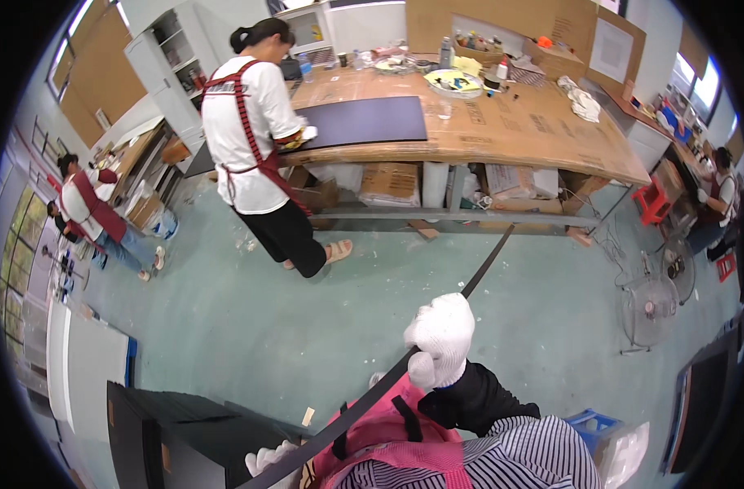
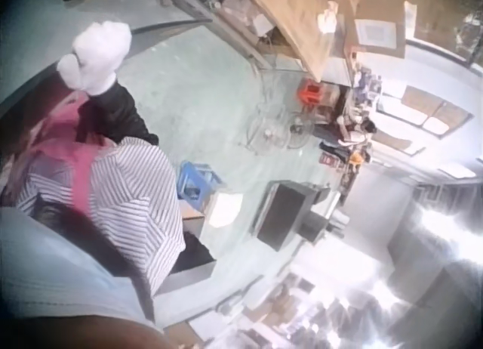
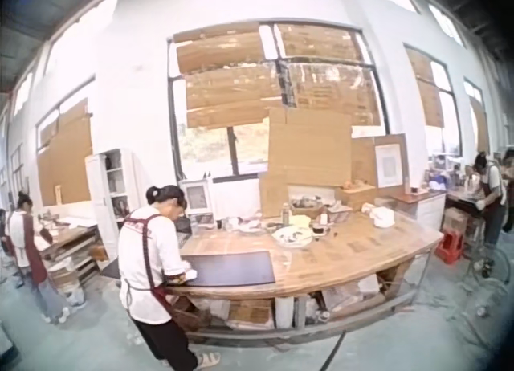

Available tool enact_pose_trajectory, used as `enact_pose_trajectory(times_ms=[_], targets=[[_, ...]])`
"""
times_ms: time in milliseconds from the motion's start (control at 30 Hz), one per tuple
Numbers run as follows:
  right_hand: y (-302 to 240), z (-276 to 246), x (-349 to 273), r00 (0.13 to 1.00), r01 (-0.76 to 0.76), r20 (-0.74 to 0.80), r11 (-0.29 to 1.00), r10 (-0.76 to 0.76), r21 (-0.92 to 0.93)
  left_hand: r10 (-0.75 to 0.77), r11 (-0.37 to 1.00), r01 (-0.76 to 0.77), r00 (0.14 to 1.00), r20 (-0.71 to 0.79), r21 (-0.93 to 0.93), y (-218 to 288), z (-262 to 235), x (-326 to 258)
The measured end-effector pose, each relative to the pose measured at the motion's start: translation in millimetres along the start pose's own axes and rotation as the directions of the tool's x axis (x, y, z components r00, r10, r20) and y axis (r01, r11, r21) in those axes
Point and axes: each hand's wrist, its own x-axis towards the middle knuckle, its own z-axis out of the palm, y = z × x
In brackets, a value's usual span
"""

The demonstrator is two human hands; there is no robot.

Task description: The worker is wiping down and inspecting black furniture panels in a manufacturing environment before moving them to a stack.

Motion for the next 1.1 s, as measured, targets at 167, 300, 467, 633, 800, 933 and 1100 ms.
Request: enact_pose_trajectory(times_ms=[167,300,467,633,800,933,1100], targets=[[71,-39,-2,0.990,-0.055,-0.136,0.996,0.045,-0.071,0.301,0.945,-0.255,0.924,-0.237,0.206,57,-39,46],[129,-83,11,0.989,-0.050,-0.147,0.957,0.008,-0.286,0.621,-0.252,0.603,0.701,-0.351,0.757,205,-188,67],[187,-111,65,0.986,-0.086,-0.167,0.916,0.022,-0.393,0.839,-0.479,0.861,0.506,-0.202,0.168,281,-276,113],[234,-168,86,0.954,-0.124,-0.299,0.877,-0.024,-0.465,0.812,-0.555,0.827,0.562,-0.158,0.087,388,-331,155],[271,-219,76,0.979,-0.078,-0.206,0.899,-0.014,-0.432,0.343,-0.939,0.314,0.849,-0.402,-0.138,497,-395,144],[330,-285,55,0.961,-0.103,-0.274,0.882,-0.031,-0.461,0.195,-0.842,-0.038,0.908,-0.370,-0.537,574,-427,112],[394,-394,37,0.948,-0.217,-0.306,0.876,0.084,-0.430,0.277,-0.813,-0.150,0.751,-0.599,-0.563,689,-412,81]])
